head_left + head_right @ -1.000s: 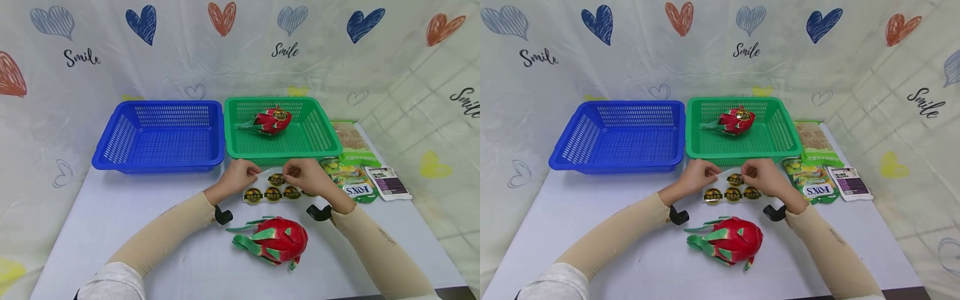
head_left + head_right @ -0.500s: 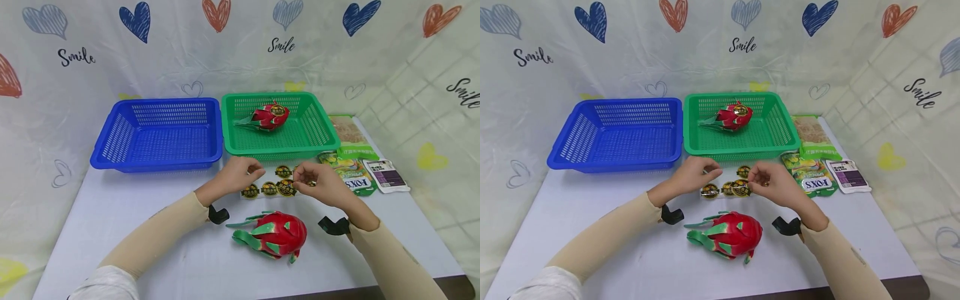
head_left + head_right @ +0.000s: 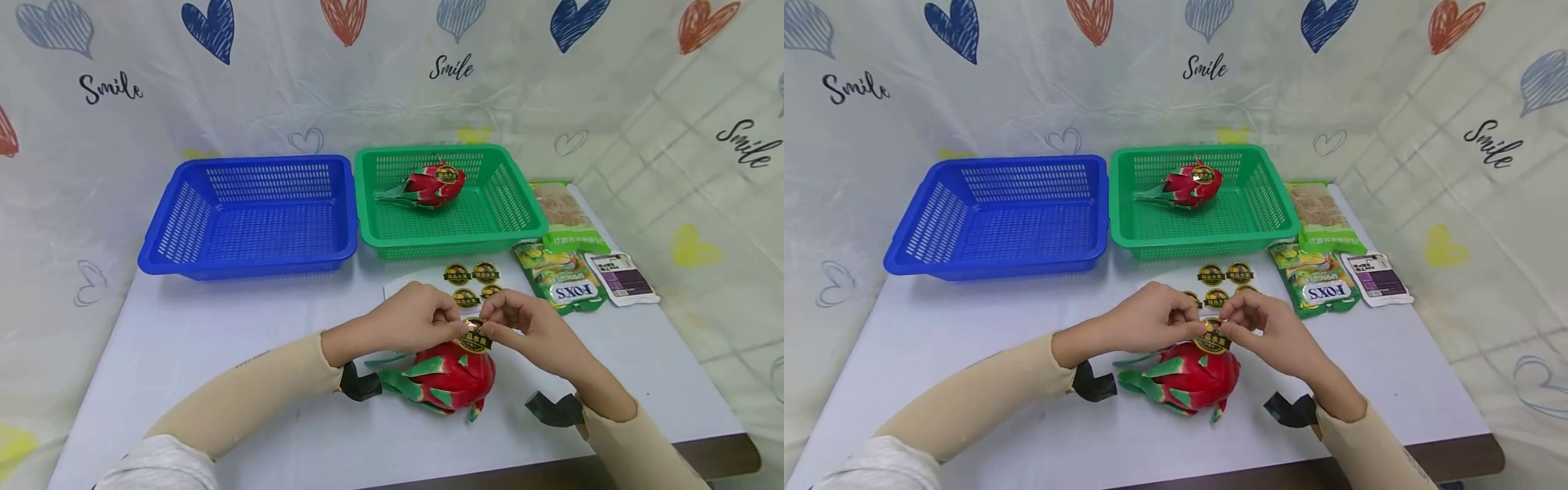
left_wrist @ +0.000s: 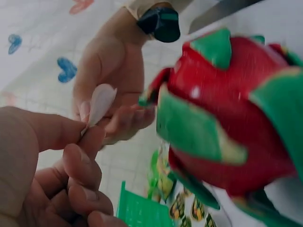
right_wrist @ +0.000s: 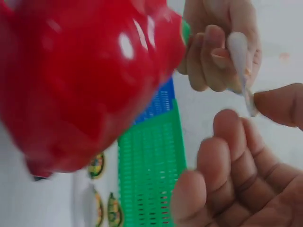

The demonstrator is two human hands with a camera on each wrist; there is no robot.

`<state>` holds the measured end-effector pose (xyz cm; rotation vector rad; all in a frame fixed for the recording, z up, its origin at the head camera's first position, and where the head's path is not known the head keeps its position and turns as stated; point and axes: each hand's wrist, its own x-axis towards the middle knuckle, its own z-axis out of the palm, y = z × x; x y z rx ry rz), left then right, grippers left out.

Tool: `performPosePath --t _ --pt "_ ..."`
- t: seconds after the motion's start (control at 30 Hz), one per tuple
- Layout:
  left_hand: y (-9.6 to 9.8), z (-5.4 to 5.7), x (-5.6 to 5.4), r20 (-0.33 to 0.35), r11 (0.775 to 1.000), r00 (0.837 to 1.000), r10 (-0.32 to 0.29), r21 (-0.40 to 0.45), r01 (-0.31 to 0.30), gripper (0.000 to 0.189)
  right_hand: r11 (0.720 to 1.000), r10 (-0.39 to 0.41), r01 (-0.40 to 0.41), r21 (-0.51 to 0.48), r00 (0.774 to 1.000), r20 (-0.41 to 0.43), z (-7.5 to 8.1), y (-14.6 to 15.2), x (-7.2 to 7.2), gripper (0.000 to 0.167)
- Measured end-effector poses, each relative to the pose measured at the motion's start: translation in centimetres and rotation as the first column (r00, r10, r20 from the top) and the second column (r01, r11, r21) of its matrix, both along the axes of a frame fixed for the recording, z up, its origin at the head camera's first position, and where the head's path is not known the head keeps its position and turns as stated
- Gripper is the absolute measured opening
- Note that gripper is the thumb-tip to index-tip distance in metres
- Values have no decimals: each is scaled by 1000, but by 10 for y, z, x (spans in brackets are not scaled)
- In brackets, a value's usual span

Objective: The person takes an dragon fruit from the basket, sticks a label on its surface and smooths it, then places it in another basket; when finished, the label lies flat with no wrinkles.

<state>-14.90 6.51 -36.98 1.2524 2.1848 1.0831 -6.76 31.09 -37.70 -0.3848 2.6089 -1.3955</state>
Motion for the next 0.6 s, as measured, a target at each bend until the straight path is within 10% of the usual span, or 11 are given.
performPosePath --t 0.23,0.43,0.6 --pt "1 0 20 27 1000 1000 -10 -25 11 24 970 168 -114 -215 953 251 -23 6 25 18" --pt "4 3 38 77 998 996 -33 -59 38 25 935 237 -162 -317 947 216 -37 6 34 20" --pt "12 1 51 -45 990 999 -24 -142 18 40 940 234 -167 -297 951 203 -42 14 39 22"
